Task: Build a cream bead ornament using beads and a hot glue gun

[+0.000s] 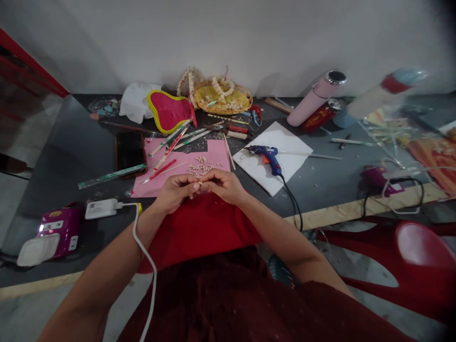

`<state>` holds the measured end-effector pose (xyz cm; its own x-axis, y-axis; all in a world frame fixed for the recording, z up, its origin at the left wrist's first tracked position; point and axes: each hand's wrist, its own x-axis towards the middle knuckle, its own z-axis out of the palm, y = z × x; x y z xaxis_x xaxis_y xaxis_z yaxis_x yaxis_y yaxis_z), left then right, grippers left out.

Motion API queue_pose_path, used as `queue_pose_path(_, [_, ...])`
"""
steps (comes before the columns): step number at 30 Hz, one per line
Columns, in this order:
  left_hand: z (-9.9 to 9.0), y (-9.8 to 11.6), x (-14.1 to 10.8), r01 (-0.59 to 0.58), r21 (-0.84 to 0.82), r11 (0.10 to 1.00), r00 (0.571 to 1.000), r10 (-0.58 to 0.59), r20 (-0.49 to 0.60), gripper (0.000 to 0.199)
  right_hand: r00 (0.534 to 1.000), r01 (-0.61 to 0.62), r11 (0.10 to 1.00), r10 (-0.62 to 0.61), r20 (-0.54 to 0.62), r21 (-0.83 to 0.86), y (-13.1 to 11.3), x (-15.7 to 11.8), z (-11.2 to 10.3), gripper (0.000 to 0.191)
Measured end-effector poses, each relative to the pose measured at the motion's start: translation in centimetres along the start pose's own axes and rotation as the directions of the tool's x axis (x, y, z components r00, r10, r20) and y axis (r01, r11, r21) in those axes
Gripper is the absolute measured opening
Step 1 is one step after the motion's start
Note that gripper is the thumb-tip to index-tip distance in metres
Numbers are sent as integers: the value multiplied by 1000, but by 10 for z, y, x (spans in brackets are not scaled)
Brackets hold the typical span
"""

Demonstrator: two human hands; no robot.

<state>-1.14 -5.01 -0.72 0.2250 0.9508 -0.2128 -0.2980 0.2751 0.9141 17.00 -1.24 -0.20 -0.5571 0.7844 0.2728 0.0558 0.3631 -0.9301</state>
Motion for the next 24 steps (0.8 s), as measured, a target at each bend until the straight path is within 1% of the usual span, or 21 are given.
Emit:
queue_pose_path(2, [0,0,0,17,-16,1000,999,-17,28,18,998,55,997,-54,19,-54,0,1,-1,23])
queue_pose_path(4, [0,1,1,29,-10,1000,998,-28,49,18,990,137,982,-133,35,-129,-1,1,-1,27])
queue_pose_path(7, [0,2,0,39,10,999,996,-40,75,20,969,246,946,-245,31,-209,1,2,1,21])
queue_pose_path(9, [0,3,0,41,16,999,996,-43,84,21,962,269,932,-274,14,-245,2,1,2,18])
queue_pose_path(13, [1,2,-1,47,11,999,996,-48,78,20,960,265,911,-281,-3,-316,3,0,5,17])
queue_pose_path(17, [1,1,-2,49,-5,999,996,-48,80,19,964,248,906,-265,-2,-344,2,-1,7,17])
queue_pose_path(21, [0,1,-2,53,-14,998,995,-52,81,19,965,250,915,-262,3,-317,1,-1,6,15])
queue_pose_path(24, [1,1,-1,55,-34,998,997,-53,57,20,973,226,938,-230,14,-264,0,1,4,15])
